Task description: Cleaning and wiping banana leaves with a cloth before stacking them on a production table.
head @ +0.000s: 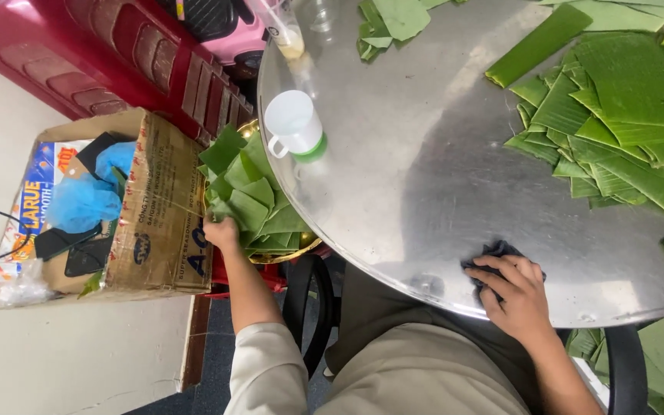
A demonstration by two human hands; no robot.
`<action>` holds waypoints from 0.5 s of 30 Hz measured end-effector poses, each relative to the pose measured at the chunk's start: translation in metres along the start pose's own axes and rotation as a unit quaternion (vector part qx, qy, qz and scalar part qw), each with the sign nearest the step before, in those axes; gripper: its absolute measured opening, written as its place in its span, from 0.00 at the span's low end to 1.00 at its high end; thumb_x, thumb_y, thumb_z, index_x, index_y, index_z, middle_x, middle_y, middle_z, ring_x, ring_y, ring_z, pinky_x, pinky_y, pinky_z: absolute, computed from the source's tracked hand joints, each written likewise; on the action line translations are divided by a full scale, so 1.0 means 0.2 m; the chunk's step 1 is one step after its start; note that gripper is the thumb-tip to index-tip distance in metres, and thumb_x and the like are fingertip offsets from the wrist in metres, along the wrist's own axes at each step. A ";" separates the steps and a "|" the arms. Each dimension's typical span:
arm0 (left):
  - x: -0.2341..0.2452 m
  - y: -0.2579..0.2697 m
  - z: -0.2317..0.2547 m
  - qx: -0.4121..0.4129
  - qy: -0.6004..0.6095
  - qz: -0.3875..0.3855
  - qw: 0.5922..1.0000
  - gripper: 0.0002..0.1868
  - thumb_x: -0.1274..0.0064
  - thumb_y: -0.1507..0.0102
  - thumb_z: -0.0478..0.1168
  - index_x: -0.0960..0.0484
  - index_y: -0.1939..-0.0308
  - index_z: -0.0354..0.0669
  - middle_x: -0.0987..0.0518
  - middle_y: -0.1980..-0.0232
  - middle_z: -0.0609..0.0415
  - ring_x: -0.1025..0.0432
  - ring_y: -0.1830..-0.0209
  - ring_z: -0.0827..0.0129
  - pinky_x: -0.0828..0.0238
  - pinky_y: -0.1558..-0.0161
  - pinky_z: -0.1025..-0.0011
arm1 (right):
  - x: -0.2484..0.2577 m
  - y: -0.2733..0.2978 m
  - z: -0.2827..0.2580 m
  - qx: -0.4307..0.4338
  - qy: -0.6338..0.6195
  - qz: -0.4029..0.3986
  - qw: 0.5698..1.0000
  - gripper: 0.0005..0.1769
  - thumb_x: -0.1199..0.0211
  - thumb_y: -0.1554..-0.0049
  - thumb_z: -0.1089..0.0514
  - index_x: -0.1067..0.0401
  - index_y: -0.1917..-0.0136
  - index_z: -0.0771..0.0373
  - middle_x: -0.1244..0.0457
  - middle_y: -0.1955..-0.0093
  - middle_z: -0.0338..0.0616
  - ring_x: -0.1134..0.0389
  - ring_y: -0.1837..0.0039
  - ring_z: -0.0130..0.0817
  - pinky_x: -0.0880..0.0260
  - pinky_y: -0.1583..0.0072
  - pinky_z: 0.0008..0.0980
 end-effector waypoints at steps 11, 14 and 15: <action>0.25 0.55 0.39 0.035 0.144 -0.281 0.948 0.23 0.45 0.40 0.28 0.28 0.41 0.26 0.26 0.35 0.39 0.29 0.34 0.50 0.31 0.31 0.56 | 0.01 0.00 -0.01 0.002 0.016 0.008 1.000 0.22 0.46 0.44 0.63 0.21 0.42 0.43 0.33 0.37 0.26 0.39 0.39 0.42 0.45 0.44 0.43; 0.17 0.64 0.35 -0.001 0.039 -0.420 0.907 0.16 0.37 0.39 0.36 0.16 0.47 0.44 0.28 0.78 0.65 0.48 0.87 0.81 0.54 0.84 0.80 | 0.00 0.00 0.00 -0.010 0.021 0.000 1.000 0.22 0.45 0.45 0.61 0.21 0.41 0.43 0.33 0.37 0.25 0.39 0.38 0.41 0.45 0.41 0.41; 0.15 0.66 0.37 0.000 0.041 -0.420 0.907 0.16 0.37 0.39 0.36 0.16 0.47 0.44 0.28 0.78 0.65 0.48 0.87 0.81 0.54 0.84 0.80 | -0.01 0.01 0.00 -0.008 0.021 -0.002 1.000 0.22 0.45 0.45 0.61 0.21 0.41 0.43 0.33 0.37 0.25 0.39 0.38 0.41 0.45 0.41 0.41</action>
Point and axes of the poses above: each hand's wrist, its own y-axis away from the middle knuckle, its own x-axis out of the back of the hand, z = x × y, the point moved 7 cm from there along -y, towards the middle knuckle
